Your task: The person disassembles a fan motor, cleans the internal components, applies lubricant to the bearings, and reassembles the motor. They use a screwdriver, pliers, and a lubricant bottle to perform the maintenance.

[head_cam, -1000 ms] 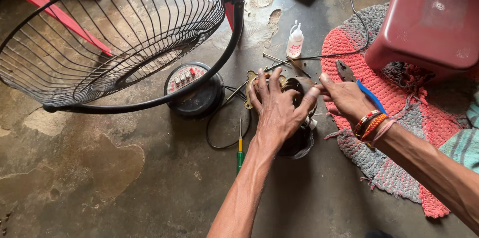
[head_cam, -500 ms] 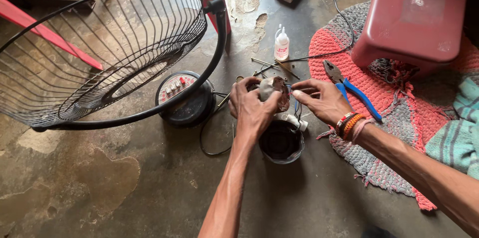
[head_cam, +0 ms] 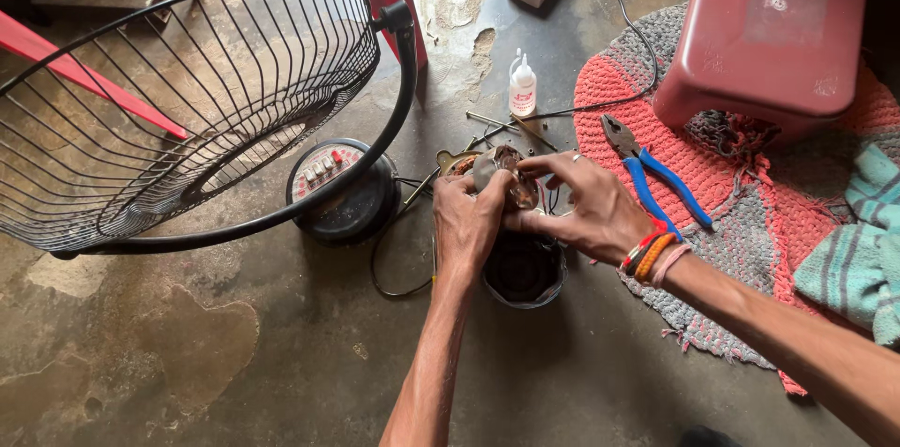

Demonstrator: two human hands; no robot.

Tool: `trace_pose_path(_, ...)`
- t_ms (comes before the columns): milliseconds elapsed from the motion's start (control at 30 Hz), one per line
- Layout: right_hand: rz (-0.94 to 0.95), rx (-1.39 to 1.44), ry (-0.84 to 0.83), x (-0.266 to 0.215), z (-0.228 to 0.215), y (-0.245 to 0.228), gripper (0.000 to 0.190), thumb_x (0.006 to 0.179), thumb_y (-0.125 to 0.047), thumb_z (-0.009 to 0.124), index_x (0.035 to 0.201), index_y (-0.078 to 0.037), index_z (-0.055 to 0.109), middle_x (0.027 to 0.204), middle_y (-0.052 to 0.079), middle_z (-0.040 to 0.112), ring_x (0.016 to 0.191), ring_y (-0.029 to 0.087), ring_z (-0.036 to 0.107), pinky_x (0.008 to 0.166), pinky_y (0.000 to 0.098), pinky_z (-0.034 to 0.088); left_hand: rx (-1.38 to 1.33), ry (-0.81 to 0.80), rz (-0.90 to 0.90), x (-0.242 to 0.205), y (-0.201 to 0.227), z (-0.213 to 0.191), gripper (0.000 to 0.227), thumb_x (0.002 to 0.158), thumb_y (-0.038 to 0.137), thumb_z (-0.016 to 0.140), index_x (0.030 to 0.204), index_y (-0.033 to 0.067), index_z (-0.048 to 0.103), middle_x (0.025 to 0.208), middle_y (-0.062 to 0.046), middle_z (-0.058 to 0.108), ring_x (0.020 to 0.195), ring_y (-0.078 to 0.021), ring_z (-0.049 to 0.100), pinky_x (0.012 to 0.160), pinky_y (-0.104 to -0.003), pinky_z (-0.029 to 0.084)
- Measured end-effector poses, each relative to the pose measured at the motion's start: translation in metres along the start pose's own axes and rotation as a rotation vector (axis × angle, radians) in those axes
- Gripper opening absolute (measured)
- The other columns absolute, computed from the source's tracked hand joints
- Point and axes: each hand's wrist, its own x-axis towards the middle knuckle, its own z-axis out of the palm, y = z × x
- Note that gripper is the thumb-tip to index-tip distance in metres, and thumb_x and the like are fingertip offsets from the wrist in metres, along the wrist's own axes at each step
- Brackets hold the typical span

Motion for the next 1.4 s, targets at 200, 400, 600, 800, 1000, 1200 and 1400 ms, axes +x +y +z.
trace_pose_path(200,0.11,-0.039,0.076,-0.003,0.012,0.004,0.057,0.088,-0.04,0.078,0.132,-0.005,0.066,0.115,0.016,0.073,0.102,0.026,0.071,0.088,0.0386,0.056,-0.277,-0.167,-0.023,0.002,-0.012,0.015,0.046,0.1,0.038,0.055,0.097,-0.0013,0.079,0.089,-0.026,0.071,0.089,-0.0435,0.068,0.08,-0.045,0.051)
trace_pose_path(400,0.323,-0.009,0.037,0.005,0.012,0.006,0.066,0.079,-0.045,0.079,0.13,-0.005,0.065,0.107,0.01,0.077,0.091,0.02,0.074,0.072,0.0342,0.054,0.171,-0.118,0.434,-0.011,-0.037,0.026,0.04,0.105,0.026,0.037,0.118,0.0047,0.068,0.108,-0.022,0.067,0.107,-0.0354,0.06,0.096,-0.044,0.047)
trace_pose_path(600,0.596,-0.034,-0.017,0.006,0.016,0.018,0.06,0.085,-0.046,0.075,0.132,-0.009,0.069,0.098,0.011,0.077,0.08,0.023,0.071,0.07,0.0357,0.055,-0.072,-0.178,0.096,-0.016,-0.024,0.015,0.039,0.095,0.028,0.05,0.124,0.0155,0.074,0.098,-0.02,0.064,0.1,-0.0345,0.065,0.092,-0.043,0.051)
trace_pose_path(800,0.524,0.376,0.011,0.014,0.022,0.054,0.048,0.093,-0.035,0.067,0.126,0.0,0.069,0.103,0.005,0.078,0.095,0.009,0.069,0.086,0.0246,0.052,0.145,0.028,0.24,-0.006,-0.01,-0.003,0.021,0.092,0.023,0.066,0.104,0.0092,0.077,0.093,-0.014,0.071,0.083,-0.0329,0.072,0.074,-0.046,0.057)
trace_pose_path(1000,0.728,0.593,-0.04,0.01,0.027,0.08,0.042,0.094,-0.026,0.062,0.129,-0.004,0.069,0.1,-0.001,0.075,0.09,0.005,0.065,0.075,0.0223,0.047,0.254,0.05,0.377,0.016,-0.012,0.004,0.016,0.089,0.021,0.073,0.098,0.0082,0.076,0.095,-0.011,0.074,0.079,-0.0323,0.075,0.068,-0.043,0.061)
trace_pose_path(1200,0.784,1.005,0.002,0.007,0.035,0.098,0.032,0.097,-0.022,0.062,0.124,-0.005,0.065,0.102,-0.003,0.07,0.087,0.006,0.062,0.073,0.0242,0.045,0.368,-0.013,0.457,0.034,-0.015,0.019,0.015,0.092,0.019,0.07,0.093,0.0047,0.072,0.096,-0.012,0.071,0.082,-0.0375,0.073,0.069,-0.051,0.058)
trace_pose_path(1400,0.829,1.03,0.003,0.007,0.037,0.105,0.025,0.098,-0.024,0.063,0.117,-0.007,0.064,0.103,-0.002,0.069,0.09,0.007,0.061,0.074,0.0257,0.044,0.369,-0.072,0.456,0.044,-0.026,0.025,0.013,0.093,0.021,0.067,0.095,0.0083,0.072,0.094,-0.013,0.067,0.081,-0.0389,0.072,0.067,-0.053,0.057)
